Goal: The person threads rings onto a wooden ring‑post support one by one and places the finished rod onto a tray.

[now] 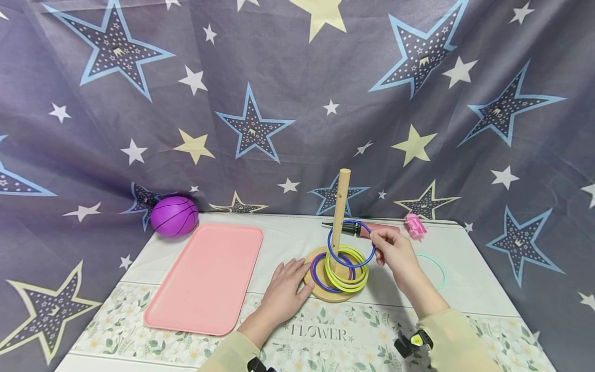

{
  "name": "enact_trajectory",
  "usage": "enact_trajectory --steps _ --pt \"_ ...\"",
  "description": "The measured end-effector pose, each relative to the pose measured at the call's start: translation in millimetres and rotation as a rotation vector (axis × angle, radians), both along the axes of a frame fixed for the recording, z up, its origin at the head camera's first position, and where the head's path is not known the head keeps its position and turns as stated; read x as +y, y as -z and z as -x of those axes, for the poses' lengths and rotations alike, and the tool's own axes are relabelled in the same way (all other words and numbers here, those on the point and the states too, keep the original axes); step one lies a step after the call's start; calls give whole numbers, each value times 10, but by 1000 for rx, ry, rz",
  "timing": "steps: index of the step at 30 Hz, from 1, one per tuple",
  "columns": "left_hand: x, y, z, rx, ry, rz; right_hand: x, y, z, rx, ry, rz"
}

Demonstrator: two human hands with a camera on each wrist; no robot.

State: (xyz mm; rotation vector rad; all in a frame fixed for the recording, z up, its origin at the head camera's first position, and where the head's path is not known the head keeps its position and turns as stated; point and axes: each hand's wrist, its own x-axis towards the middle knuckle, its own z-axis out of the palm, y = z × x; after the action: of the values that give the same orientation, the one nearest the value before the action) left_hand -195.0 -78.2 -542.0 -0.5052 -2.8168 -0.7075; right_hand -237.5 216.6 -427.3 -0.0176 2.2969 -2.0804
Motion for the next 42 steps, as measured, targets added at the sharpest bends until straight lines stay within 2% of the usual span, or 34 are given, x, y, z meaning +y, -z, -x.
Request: enact_trajectory --steps 13,26,34,42 --pt "0 2 0 1 3 -1 -32 295 -17 -70 -36 -103" --pt "0 12 7 4 3 -4 -12 491 -4 -123 -15 -157" --pt "-1 20 0 9 7 -1 21 555 -22 -82 3 -220" --pt "-3 13 1 0 6 0 147 538 -70 -6 52 -343"
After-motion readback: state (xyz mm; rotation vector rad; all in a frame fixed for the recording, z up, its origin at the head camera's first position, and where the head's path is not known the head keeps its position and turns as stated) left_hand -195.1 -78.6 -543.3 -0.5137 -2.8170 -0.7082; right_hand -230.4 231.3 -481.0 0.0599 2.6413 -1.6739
